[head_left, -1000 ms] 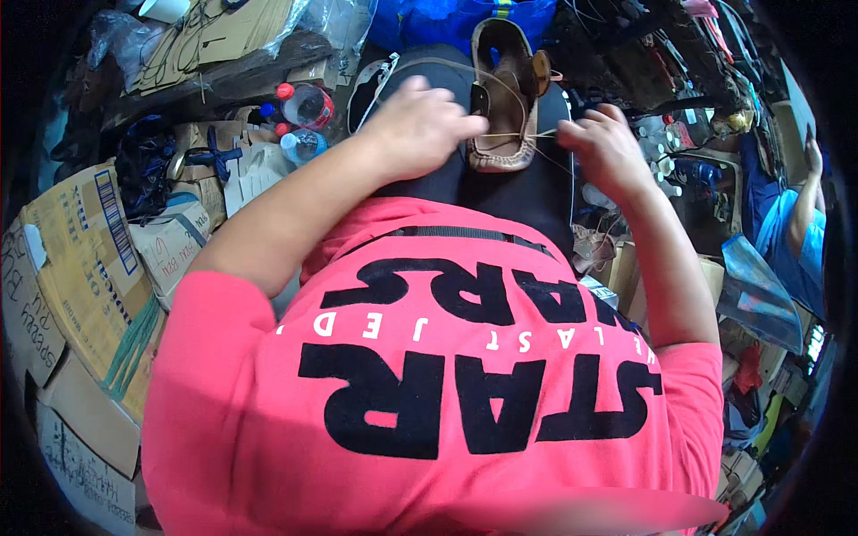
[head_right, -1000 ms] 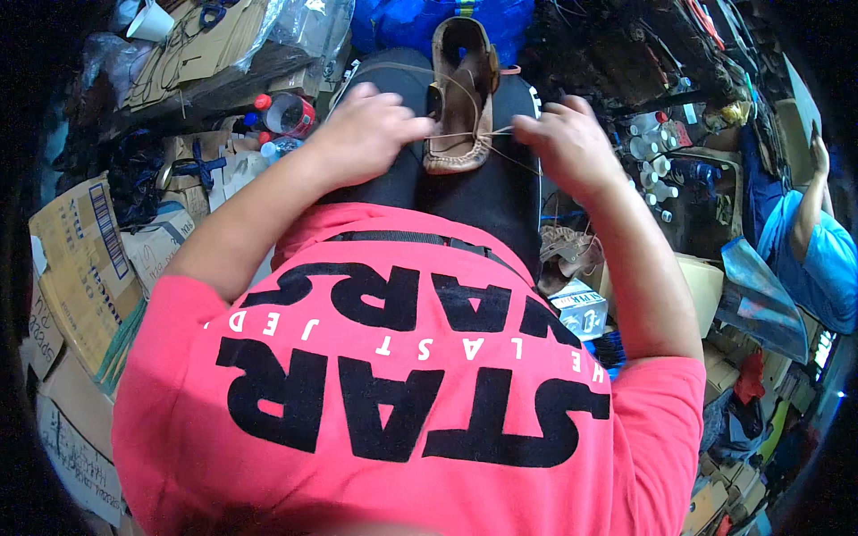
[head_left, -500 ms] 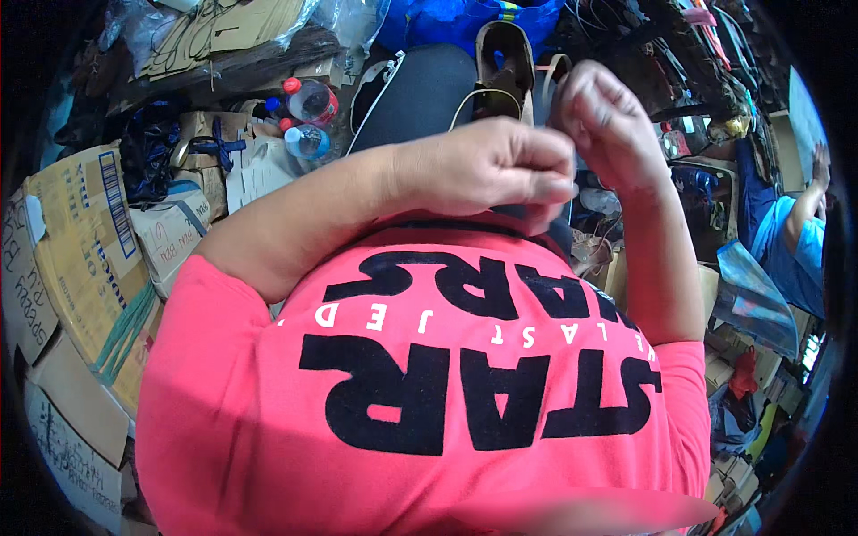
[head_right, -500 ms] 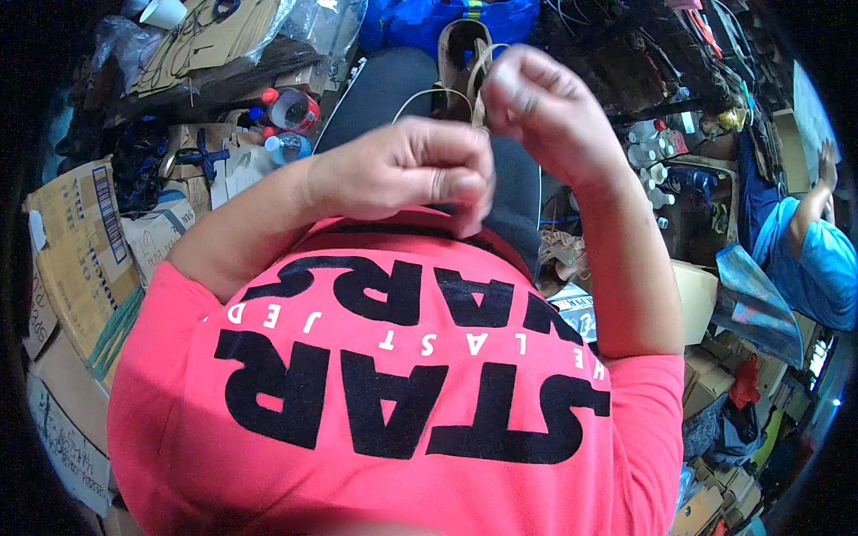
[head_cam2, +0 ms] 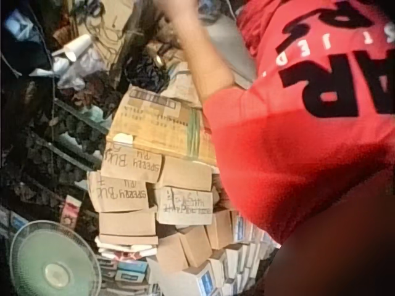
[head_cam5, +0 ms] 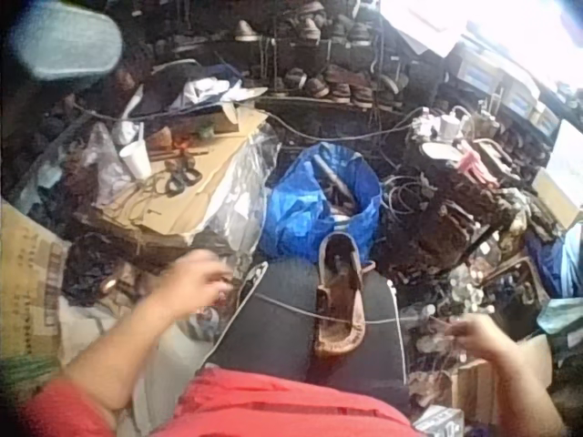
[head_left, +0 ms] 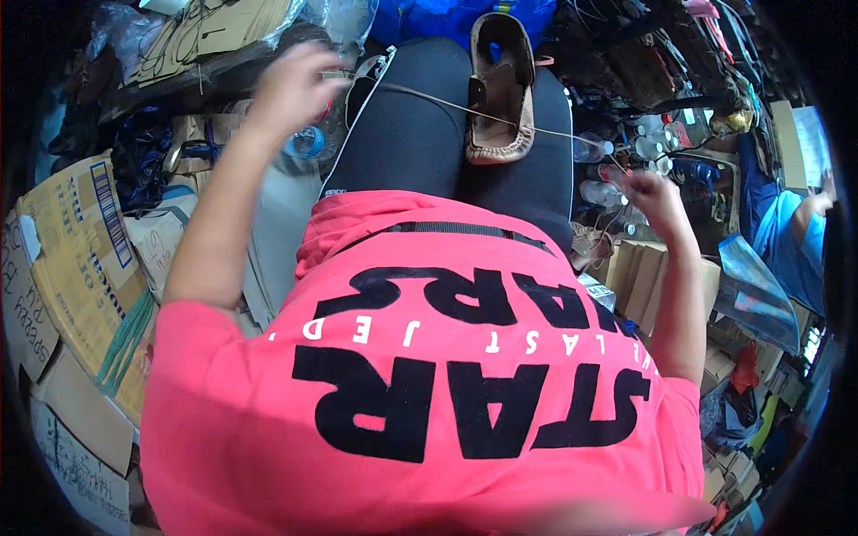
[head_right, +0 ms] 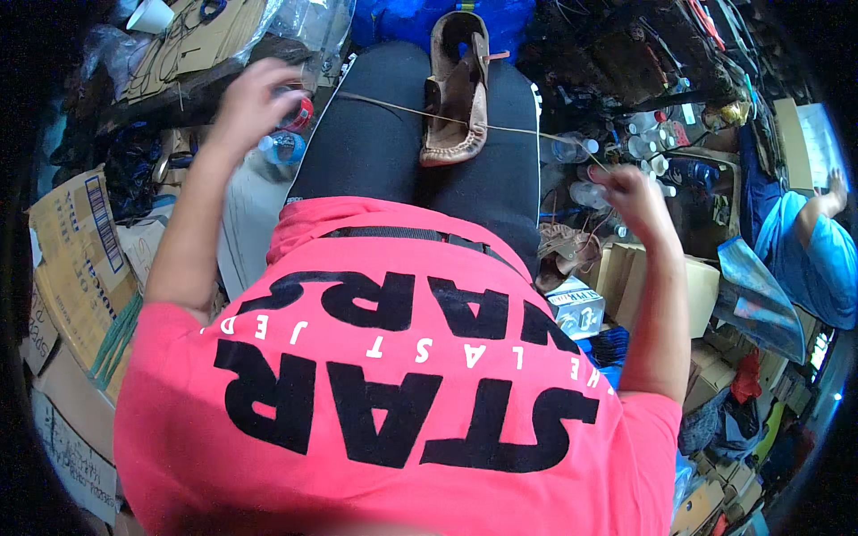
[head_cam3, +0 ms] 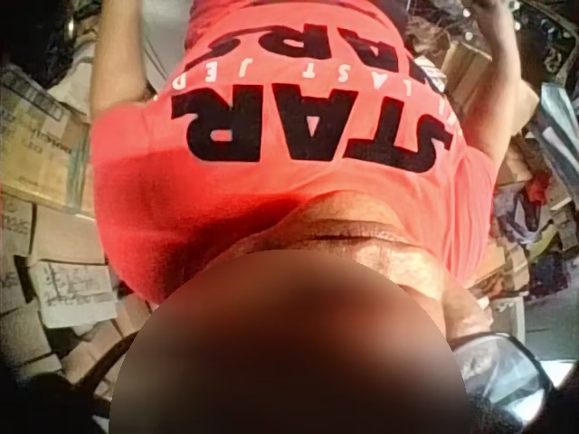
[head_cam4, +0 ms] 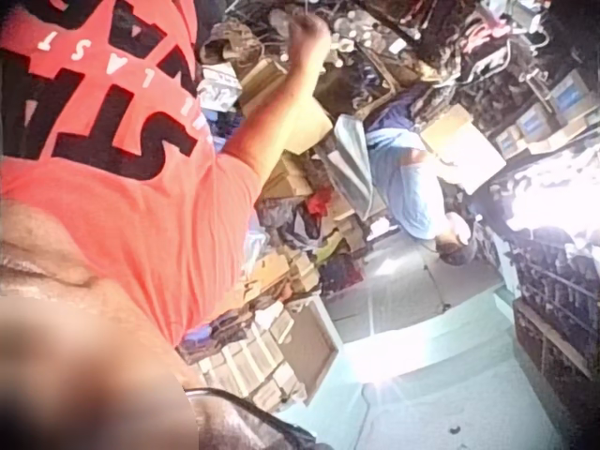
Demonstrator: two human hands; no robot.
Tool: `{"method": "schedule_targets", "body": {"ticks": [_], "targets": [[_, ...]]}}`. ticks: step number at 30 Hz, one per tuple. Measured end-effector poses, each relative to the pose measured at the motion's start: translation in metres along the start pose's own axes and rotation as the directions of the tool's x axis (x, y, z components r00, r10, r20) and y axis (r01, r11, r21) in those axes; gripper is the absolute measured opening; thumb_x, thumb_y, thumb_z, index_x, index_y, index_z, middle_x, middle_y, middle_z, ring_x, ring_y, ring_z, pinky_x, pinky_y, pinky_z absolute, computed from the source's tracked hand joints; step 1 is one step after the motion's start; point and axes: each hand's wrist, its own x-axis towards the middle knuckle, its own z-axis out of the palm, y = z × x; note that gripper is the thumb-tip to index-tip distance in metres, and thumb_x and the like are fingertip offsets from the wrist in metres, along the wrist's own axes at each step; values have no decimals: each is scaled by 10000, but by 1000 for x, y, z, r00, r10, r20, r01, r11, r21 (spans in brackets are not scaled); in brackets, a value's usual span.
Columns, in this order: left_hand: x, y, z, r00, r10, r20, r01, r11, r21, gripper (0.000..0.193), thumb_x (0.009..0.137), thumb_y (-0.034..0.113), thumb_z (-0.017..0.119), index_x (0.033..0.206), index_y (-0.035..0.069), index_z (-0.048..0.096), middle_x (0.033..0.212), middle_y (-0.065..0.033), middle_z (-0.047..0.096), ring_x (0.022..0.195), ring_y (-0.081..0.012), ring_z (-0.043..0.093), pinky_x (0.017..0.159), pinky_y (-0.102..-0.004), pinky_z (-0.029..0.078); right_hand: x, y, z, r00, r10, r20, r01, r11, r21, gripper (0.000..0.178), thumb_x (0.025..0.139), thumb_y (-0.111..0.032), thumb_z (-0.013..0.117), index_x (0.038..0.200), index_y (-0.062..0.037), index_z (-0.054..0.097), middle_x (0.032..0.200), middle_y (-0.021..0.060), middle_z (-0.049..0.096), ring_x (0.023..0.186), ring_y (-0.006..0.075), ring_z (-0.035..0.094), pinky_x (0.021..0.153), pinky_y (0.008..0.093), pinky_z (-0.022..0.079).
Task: Hand-stitching a leather shoe upper using a needle and thread.
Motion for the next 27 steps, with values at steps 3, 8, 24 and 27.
{"method": "schedule_targets", "body": {"ticks": [3,8,24,27], "targets": [[41,83,36,923,384,3,-358,863,-357,388,755,227,717,1103,80,625,1179,-121,595,1127,-282,549,992,-358,411,26,-72,6,941,-329,-82,336,875,349,118,794,0,638,905,-30,670,851,44,607,802,132,582,713,260,465],[83,128,71,880,446,166,-338,832,-440,481,711,307,753,1088,61,583,1011,-136,600,1001,-299,580,855,-376,461,58,-119,8,867,-487,-107,499,849,174,114,782,-6,667,886,-49,684,820,45,579,803,132,591,728,265,477],[94,126,74,701,547,458,-152,741,-654,243,791,169,693,1002,50,689,924,-95,582,886,-202,585,810,-314,452,38,-109,42,846,-508,-162,530,770,356,175,784,36,649,933,-50,686,834,23,559,780,121,563,713,247,453],[93,128,69,665,542,513,-142,767,-626,269,813,147,670,1069,63,682,921,-88,568,892,-203,576,819,-306,441,27,-116,43,855,-480,-196,519,791,324,195,781,34,649,940,-68,694,829,33,557,770,139,572,702,255,460]]}}
